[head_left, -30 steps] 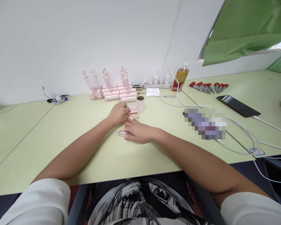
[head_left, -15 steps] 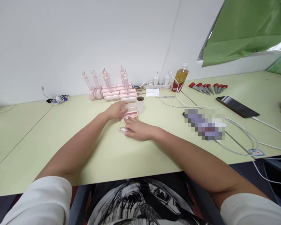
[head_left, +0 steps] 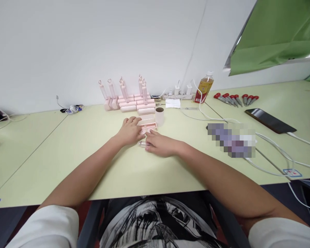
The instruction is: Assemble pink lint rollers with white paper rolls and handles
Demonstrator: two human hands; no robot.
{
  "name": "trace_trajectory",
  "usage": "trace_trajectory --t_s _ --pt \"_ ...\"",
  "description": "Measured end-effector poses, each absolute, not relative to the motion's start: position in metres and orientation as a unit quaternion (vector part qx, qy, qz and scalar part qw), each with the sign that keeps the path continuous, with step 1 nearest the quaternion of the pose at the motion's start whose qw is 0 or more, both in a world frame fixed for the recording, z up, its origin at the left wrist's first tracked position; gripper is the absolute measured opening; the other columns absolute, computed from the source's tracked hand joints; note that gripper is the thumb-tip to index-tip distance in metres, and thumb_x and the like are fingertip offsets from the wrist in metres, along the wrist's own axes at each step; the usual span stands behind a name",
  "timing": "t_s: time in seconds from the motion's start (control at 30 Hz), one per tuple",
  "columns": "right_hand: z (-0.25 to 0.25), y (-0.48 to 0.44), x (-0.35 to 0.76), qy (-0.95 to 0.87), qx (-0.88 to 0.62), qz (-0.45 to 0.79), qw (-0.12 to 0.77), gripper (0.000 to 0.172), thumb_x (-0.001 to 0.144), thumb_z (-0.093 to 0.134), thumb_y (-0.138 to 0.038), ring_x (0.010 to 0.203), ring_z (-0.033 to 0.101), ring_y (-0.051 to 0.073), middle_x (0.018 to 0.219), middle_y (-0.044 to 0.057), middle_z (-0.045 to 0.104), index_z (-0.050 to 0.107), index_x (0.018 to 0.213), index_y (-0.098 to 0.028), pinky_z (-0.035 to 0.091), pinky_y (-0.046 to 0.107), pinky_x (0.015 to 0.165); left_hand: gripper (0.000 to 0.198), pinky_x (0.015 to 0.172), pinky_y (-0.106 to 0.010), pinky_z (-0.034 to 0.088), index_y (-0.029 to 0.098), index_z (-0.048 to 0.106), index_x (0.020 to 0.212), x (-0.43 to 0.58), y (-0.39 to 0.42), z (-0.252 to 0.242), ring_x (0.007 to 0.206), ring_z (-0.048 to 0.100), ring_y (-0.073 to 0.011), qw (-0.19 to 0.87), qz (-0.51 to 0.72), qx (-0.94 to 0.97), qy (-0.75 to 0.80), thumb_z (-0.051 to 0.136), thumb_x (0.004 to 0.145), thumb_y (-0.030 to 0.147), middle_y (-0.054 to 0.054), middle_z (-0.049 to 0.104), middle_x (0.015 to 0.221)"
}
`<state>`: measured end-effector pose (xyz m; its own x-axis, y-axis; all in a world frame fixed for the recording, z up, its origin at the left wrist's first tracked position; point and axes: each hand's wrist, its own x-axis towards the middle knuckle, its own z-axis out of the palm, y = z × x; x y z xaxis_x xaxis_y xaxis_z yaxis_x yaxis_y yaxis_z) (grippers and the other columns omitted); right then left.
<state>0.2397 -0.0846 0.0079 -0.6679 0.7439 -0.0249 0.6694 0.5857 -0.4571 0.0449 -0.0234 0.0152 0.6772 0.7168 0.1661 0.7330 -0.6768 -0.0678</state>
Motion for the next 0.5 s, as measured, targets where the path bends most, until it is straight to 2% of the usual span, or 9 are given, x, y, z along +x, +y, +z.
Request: trace_trajectory --t_s 0.1,0.27,0.4,0.5 --pt "0.008 -0.084 0.239 -0.884 -0.401 0.222 0.089 0.025 0.093 0.051 -0.037 0.126 0.042 0.040 0.114 0.018 0.058 0.064 0.089 -0.016 0.039 0.057 0.103 0.031 0.102 -0.057 0.033 0.019 0.078 0.085 0.047 -0.021 0.013 0.131 0.039 -0.0384 0.062 -0.074 -0.915 -0.392 0.053 0.089 0.038 -0.015 0.052 0.142" --pt "0.005 -0.082 0.240 -0.889 -0.394 0.214 0.095 0.026 0.093 0.051 -0.038 0.126 0.043 0.041 0.114 0.019 0.059 0.064 0.090 -0.016 0.040 0.057 0.102 0.041 0.103 -0.058 0.033 0.023 0.078 0.099 0.042 -0.019 0.013 0.132 0.038 -0.0367 0.032 -0.099 -0.915 -0.391 0.039 0.096 0.036 -0.011 0.050 0.144" --pt "0.002 -0.081 0.242 -0.894 -0.387 0.208 0.090 0.028 0.094 0.049 -0.038 0.128 0.044 0.039 0.120 0.019 0.058 0.064 0.090 -0.015 0.039 0.056 0.104 0.043 0.104 -0.059 0.034 0.020 0.075 0.087 0.040 -0.014 0.012 0.133 0.036 -0.0371 -0.014 -0.103 -0.907 -0.408 0.036 0.096 0.035 -0.012 0.047 0.143" --pt "0.002 -0.081 0.242 -0.890 -0.392 0.211 0.095 0.026 0.095 0.049 -0.039 0.131 0.042 0.036 0.127 0.018 0.055 0.064 0.092 -0.017 0.038 0.054 0.106 0.033 0.103 -0.055 0.038 0.017 0.070 0.081 0.040 -0.009 0.006 0.127 0.042 -0.0350 -0.032 -0.142 -0.897 -0.417 0.044 0.092 0.034 -0.015 0.049 0.135"
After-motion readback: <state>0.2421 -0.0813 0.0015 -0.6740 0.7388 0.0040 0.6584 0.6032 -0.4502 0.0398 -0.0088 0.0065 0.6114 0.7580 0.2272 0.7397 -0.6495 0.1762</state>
